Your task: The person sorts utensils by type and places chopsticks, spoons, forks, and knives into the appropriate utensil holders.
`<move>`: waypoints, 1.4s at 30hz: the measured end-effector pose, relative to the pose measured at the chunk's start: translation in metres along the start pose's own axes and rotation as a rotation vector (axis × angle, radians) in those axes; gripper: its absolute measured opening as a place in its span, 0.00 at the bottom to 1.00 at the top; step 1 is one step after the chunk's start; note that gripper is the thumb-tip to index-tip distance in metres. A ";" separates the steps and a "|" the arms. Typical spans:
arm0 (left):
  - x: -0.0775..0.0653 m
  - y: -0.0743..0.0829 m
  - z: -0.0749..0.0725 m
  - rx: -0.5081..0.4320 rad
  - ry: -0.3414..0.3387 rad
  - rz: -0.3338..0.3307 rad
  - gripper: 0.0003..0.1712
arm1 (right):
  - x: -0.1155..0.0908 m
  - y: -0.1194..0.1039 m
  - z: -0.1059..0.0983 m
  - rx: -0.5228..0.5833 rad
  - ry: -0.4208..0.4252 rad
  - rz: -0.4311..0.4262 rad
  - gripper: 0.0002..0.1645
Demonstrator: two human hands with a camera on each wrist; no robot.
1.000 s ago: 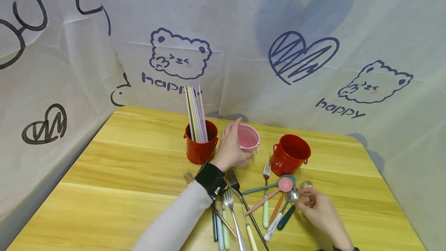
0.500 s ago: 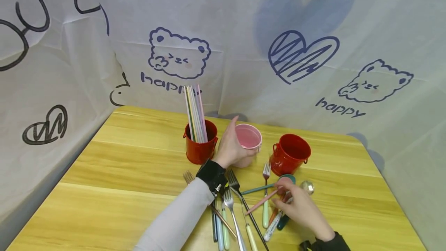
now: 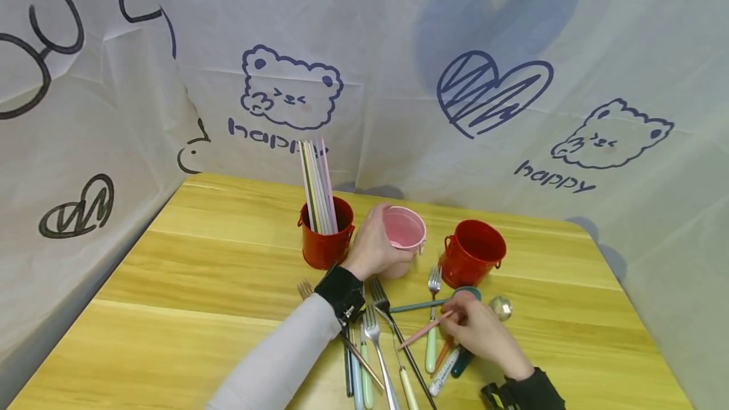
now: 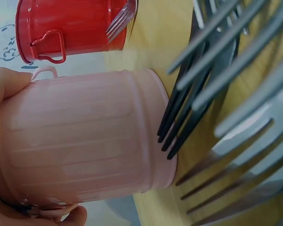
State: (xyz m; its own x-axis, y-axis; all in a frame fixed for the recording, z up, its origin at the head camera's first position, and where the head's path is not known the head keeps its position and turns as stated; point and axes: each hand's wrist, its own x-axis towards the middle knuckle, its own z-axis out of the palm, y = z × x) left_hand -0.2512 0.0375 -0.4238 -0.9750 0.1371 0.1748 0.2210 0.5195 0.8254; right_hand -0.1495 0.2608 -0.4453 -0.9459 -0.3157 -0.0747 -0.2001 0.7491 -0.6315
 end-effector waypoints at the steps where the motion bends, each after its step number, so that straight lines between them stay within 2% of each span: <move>1: 0.000 0.000 0.000 0.000 -0.002 0.001 0.58 | 0.000 0.000 0.000 0.008 0.001 0.003 0.09; 11: 0.000 -0.002 -0.003 0.023 -0.014 0.037 0.58 | -0.003 -0.005 -0.001 0.056 0.022 0.055 0.08; 17: 0.001 -0.003 -0.005 0.015 -0.028 0.030 0.58 | -0.009 -0.009 -0.006 0.058 0.062 -0.007 0.07; 20: 0.000 -0.003 -0.005 0.011 -0.040 0.025 0.58 | -0.010 -0.011 -0.007 0.063 0.130 -0.043 0.08; 26: 0.000 -0.003 -0.005 0.007 -0.041 0.018 0.58 | -0.007 -0.017 -0.007 0.066 0.340 -0.149 0.05; 30: 0.001 -0.004 -0.004 0.009 -0.037 0.027 0.57 | -0.004 -0.021 -0.008 0.052 0.443 -0.190 0.04; 34: 0.001 -0.005 -0.003 0.013 -0.029 0.032 0.58 | 0.000 -0.029 -0.009 0.051 0.522 -0.226 0.07; 42: 0.001 -0.003 -0.001 0.009 -0.032 0.036 0.58 | 0.002 -0.062 -0.023 0.095 0.642 -0.328 0.08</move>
State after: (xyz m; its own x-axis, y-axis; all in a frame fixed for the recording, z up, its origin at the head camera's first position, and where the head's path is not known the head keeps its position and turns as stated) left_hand -0.2531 0.0350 -0.4258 -0.9652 0.1828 0.1872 0.2566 0.5212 0.8140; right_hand -0.1447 0.2271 -0.3880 -0.8100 -0.0893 0.5795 -0.5039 0.6115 -0.6101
